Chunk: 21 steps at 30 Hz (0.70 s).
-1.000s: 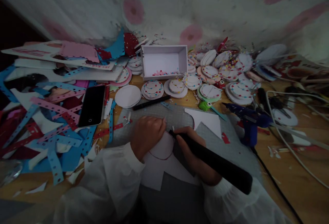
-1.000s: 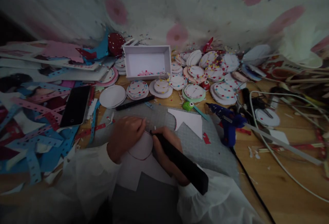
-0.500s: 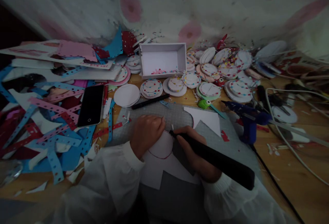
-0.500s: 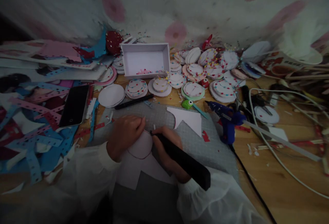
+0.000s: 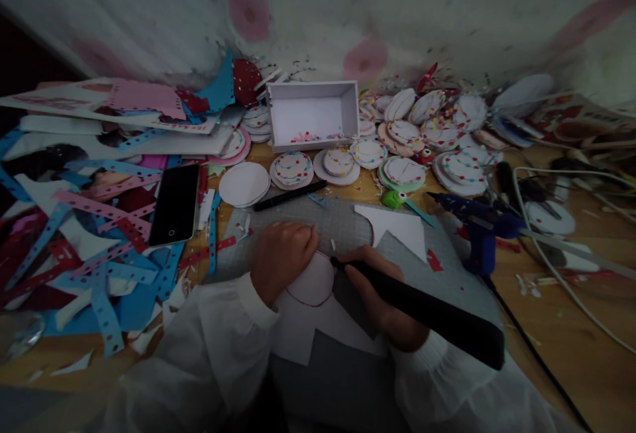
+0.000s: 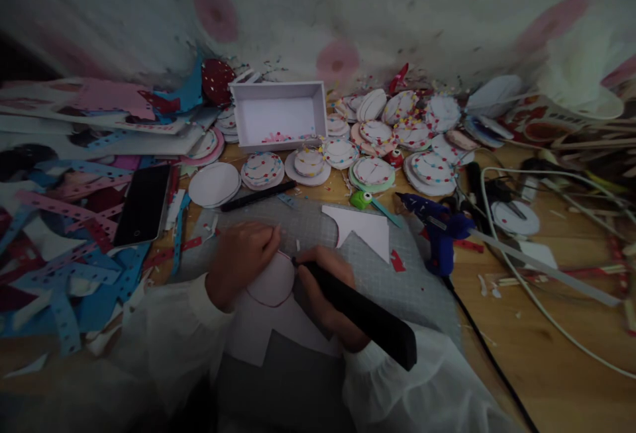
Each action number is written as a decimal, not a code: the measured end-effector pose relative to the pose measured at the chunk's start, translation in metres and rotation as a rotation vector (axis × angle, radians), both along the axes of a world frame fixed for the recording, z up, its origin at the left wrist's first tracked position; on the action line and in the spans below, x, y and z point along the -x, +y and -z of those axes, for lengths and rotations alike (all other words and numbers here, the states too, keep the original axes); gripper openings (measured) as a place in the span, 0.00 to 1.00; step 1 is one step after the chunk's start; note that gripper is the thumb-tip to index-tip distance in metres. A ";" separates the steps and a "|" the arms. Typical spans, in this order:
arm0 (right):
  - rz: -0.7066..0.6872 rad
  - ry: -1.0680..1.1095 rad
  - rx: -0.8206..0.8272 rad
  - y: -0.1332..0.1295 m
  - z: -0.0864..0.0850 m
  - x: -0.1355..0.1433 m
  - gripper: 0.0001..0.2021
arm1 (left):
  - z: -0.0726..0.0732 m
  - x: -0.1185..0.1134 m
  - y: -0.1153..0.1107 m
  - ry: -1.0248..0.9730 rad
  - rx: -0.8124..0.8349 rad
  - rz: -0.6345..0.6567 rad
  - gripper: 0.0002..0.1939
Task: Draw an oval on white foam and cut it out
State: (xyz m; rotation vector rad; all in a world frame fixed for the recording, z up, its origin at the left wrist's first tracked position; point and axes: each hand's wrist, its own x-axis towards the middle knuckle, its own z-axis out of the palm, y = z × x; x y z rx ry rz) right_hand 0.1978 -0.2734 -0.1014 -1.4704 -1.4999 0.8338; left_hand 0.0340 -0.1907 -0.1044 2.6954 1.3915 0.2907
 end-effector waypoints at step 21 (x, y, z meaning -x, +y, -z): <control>0.291 0.253 -0.062 0.006 0.005 -0.008 0.06 | 0.004 0.005 0.003 -0.030 0.013 -0.031 0.24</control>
